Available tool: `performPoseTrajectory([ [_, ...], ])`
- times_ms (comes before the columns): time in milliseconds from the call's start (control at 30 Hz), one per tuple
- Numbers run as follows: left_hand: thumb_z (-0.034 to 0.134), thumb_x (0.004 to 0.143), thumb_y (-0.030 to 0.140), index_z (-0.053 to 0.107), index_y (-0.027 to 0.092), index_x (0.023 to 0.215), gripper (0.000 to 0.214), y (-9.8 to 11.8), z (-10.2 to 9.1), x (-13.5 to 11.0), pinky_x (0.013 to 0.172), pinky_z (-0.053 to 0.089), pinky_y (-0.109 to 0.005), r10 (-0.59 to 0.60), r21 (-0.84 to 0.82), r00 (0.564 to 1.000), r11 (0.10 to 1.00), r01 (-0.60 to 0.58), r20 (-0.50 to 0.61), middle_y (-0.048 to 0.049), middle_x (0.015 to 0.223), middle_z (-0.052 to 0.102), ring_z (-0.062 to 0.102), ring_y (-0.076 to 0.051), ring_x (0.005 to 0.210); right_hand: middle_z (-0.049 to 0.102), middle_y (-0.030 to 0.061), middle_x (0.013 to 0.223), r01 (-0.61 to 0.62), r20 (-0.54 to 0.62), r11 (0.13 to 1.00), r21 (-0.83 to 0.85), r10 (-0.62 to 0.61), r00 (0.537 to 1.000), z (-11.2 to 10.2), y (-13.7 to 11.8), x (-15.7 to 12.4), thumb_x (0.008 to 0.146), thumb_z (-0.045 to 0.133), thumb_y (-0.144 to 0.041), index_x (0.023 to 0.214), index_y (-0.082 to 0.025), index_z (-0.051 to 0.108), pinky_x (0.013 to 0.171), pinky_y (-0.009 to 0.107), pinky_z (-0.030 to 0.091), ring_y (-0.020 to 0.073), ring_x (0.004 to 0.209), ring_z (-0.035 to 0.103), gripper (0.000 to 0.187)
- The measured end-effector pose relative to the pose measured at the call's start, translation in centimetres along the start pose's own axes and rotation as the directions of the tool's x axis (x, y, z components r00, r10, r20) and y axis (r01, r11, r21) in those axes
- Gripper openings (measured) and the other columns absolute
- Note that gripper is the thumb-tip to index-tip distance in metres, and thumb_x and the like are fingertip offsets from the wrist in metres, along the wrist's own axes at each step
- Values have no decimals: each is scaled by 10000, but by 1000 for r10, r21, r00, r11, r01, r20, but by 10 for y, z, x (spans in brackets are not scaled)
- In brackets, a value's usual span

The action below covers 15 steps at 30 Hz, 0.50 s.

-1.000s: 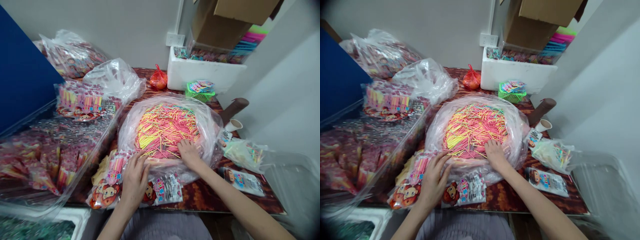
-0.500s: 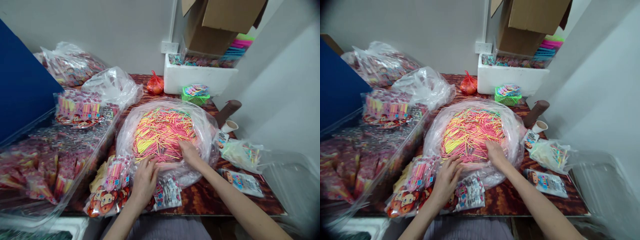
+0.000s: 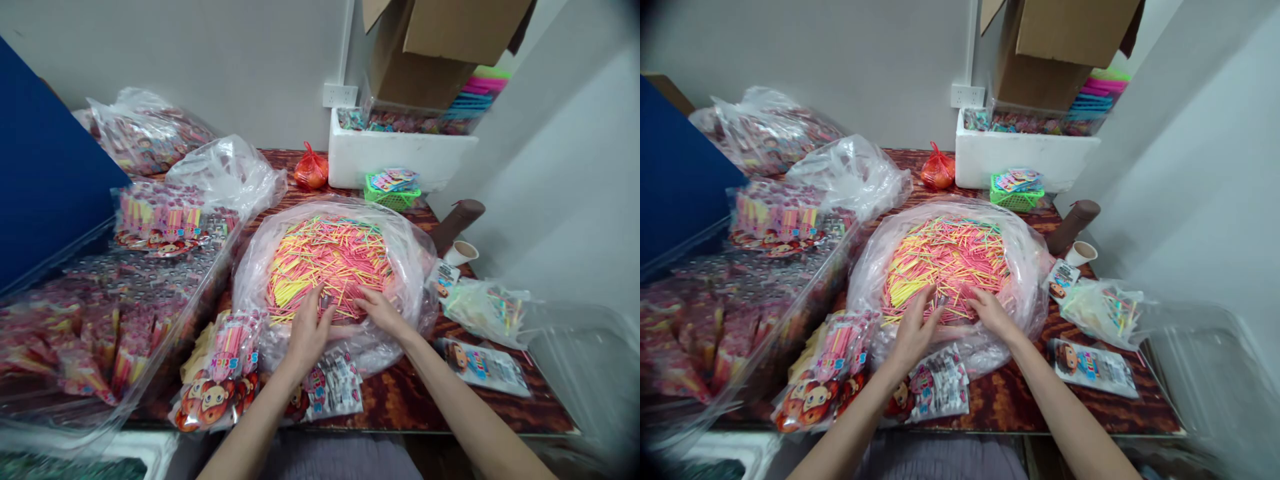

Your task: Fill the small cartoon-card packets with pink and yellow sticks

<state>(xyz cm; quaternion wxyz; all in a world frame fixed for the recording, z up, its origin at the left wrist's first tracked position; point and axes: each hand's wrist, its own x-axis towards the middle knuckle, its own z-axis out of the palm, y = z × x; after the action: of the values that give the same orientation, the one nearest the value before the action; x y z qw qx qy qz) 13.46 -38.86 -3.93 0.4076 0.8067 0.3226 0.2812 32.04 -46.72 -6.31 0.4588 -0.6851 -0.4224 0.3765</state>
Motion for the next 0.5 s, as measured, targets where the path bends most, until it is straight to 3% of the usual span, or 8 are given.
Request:
performPoseTrajectory([
  [100,450,954,279,223,220,1492,587,9,14,5,1152,278,-473,153,39,988,988,-152,-20,-130,1531,338,265,-236,1439,666,20,791,62,-64,996,61,-58,996,17,3,-10,802,569,-316,916,-206,650,697,316,515,203,758,615,178],
  [167,435,960,274,171,225,1509,612,14,22,6,1173,221,-491,281,95,956,953,-288,85,-123,1566,271,184,-232,1466,690,55,954,141,-150,986,92,-126,981,31,8,-17,822,561,-342,1021,-218,640,833,359,504,234,925,614,248],
  [267,447,959,282,217,219,1494,585,17,26,1,1165,229,-516,366,131,889,902,-412,274,-127,1549,314,245,-242,1446,681,75,1044,220,-196,964,150,-189,962,47,14,-27,867,509,-362,1090,-220,618,907,387,478,241,978,600,286],
  [333,450,958,275,233,203,1485,574,15,19,-9,1138,287,-510,342,145,904,911,-386,257,-139,1527,349,300,-251,1419,677,55,972,205,-216,968,142,-172,961,50,15,-33,873,501,-330,1026,-222,622,868,368,485,222,907,604,223],
  [400,451,956,262,292,197,1457,530,10,5,-24,1073,378,-487,283,164,945,937,-309,166,-151,1450,445,407,-259,1342,656,29,875,174,-224,979,109,-146,963,48,13,-37,869,507,-284,920,-217,621,813,328,482,201,842,599,142],
  [500,470,945,248,531,208,1251,314,0,-15,-55,908,483,-438,202,224,966,946,-234,160,-115,1130,637,580,-255,1078,635,14,808,158,-199,985,76,-141,970,45,9,-43,868,520,-260,831,-204,617,773,292,463,187,816,601,117],
])
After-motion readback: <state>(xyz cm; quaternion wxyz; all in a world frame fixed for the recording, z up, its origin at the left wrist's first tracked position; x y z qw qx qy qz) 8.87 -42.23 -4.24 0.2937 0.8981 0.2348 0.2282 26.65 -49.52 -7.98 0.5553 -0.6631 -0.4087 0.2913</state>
